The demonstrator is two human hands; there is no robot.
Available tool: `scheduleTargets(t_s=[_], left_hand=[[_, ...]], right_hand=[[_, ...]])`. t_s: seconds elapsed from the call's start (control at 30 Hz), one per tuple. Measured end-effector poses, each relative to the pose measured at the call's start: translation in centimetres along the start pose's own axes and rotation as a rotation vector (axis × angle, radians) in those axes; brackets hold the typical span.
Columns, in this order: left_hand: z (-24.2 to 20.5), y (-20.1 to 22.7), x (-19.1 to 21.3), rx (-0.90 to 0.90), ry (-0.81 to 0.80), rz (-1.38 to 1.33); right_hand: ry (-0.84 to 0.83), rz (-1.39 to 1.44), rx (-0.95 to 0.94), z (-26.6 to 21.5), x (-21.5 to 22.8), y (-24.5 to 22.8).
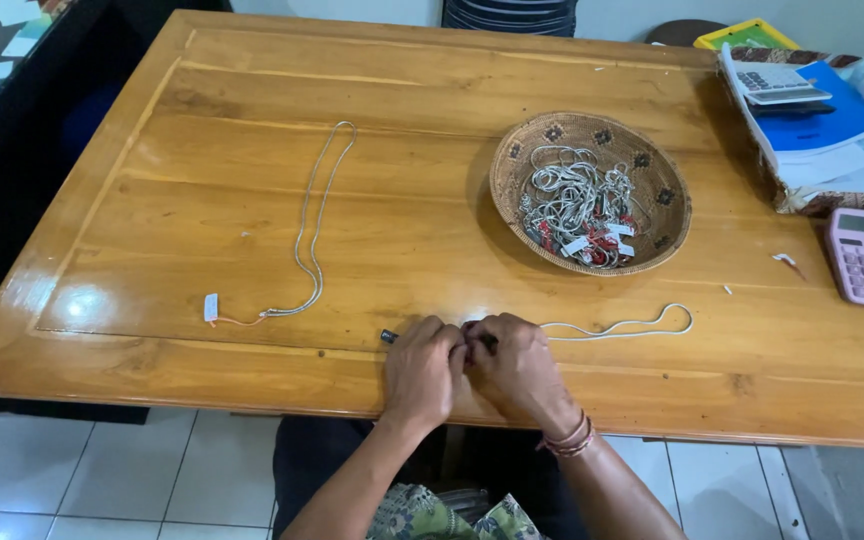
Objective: Untangling and arranging necklaces from a basket onto a wooden table
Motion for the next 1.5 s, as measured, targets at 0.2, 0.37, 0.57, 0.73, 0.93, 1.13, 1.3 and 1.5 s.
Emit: scheduleTargets(t_s=[0.2,0.37,0.57,0.73,0.93,1.13,1.3,1.5], left_hand=[[-0.2,-0.3,-0.2,-0.022,-0.015,0.019],[-0.5,-1.1,-1.5,-0.005,-0.03,-0.001],[-0.2,-0.6,-0.4,0.007,-0.007,0.018],[-0.2,0.0,-0.1,-0.011,-0.02,0.017],[0.0,0.1,0.2,-0.018,-0.005,0.004],[-0.3,-0.2,0.2,-0.051,-0.012,0.041],[-0.2,-0.2,0.3,-0.029,-0.025,0.004],[-0.8,-0.8,0.7,-0.041,-0.049,0.062]], right_hand=[[0.092,-0.086,-0.028,2.3,1.6,7.4],[0.065,-0.048,-0.04,1.0,1.7,4.2],[0.038,-0.002,-0.062,0.1,1.4,2.1],[0.13,-0.117,-0.152,2.0,2.3,8.9],[-0.006,-0.021,-0.079,-0.1,-0.4,1.8],[0.115,-0.12,-0.238,1.2,4.1,9.2],[0.122,0.014,-0.1,0.8,1.9,5.2],[0.104,-0.047,-0.142,0.7,3.6,7.2]])
Point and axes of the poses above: each hand's wrist, its own z-axis towards the middle knuckle, its own x-axis out of the back of the hand, y = z × x, the point moved 5 cm from there along z, towards the middle knuckle, and after that the axes turned 12 degrees about -x, right-handed, at the moved point
